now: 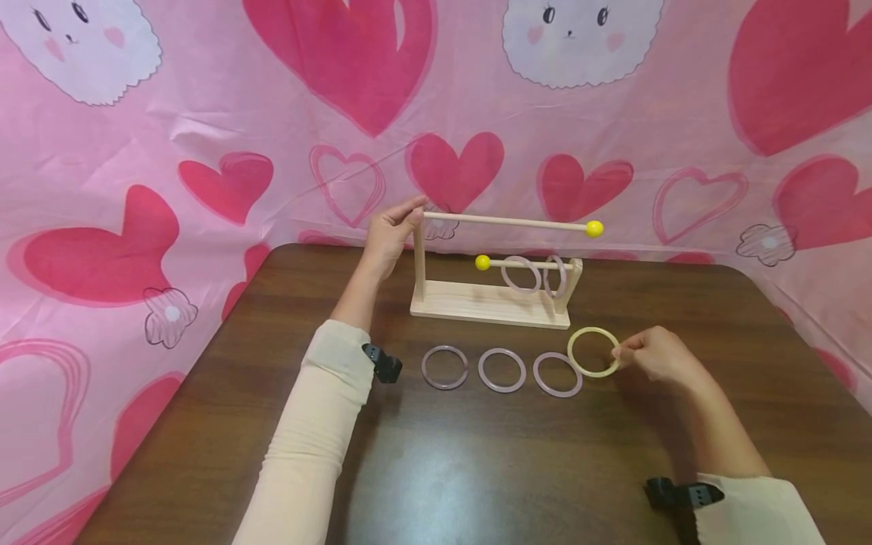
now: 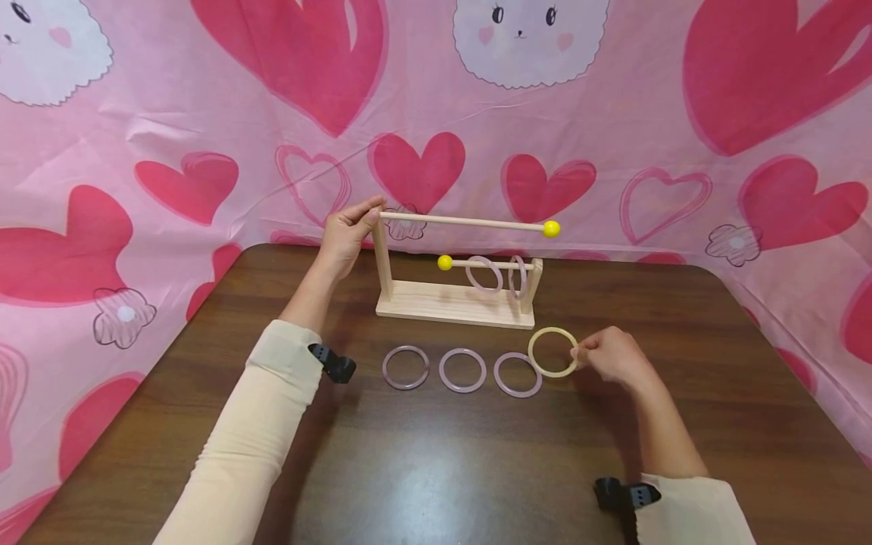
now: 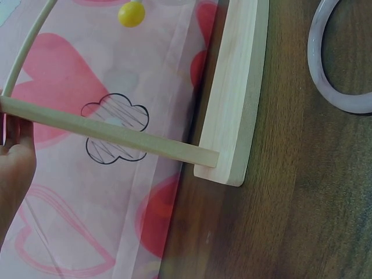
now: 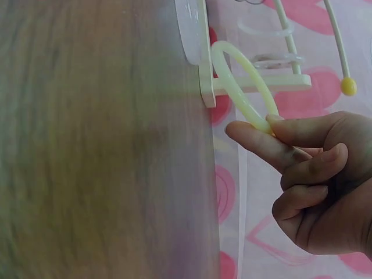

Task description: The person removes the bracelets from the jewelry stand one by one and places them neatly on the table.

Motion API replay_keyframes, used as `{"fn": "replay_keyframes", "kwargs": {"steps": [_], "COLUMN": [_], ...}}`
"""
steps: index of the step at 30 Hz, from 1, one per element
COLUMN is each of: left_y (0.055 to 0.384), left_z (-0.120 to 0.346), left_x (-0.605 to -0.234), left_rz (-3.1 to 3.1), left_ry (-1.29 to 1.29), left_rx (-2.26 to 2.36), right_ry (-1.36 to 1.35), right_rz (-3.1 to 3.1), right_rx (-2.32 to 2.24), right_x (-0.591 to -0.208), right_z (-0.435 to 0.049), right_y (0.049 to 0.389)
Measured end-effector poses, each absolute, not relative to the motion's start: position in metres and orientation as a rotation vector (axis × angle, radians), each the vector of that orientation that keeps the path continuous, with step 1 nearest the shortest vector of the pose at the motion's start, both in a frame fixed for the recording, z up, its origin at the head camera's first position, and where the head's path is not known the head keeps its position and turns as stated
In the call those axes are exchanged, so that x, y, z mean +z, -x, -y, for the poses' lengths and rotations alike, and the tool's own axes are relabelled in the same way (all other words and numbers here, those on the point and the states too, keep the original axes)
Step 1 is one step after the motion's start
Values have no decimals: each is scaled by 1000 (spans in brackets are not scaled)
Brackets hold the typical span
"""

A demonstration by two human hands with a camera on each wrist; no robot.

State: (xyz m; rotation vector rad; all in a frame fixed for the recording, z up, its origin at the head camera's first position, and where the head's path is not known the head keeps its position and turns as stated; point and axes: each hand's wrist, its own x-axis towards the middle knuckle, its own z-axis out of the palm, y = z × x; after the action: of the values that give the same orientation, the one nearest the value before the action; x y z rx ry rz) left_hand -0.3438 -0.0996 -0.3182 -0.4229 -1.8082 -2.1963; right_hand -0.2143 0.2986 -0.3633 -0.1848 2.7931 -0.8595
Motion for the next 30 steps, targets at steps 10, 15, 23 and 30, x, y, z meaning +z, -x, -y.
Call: {"fn": "replay_keyframes", "kwargs": {"steps": [10,15,23,30], "left_y": [344,344,344,345], "left_z": [100,100,100,100], "left_x": [-319,-319,-319,-320], "left_rz": [1817,1805,1801,1797], "left_ry": [426,424,431,431], "left_rx": [-2190,-2193,-2192,-2196], "right_ry": [204,184,171,167], "right_rz": [-2740,-2697,-2655,-2617], "right_rx": [-854,-882,-913,-924], "right_x": [-365,-367,-369,-371], "right_z": [-309,-313,-317,-319], "right_y": [213,210,209,210]}}
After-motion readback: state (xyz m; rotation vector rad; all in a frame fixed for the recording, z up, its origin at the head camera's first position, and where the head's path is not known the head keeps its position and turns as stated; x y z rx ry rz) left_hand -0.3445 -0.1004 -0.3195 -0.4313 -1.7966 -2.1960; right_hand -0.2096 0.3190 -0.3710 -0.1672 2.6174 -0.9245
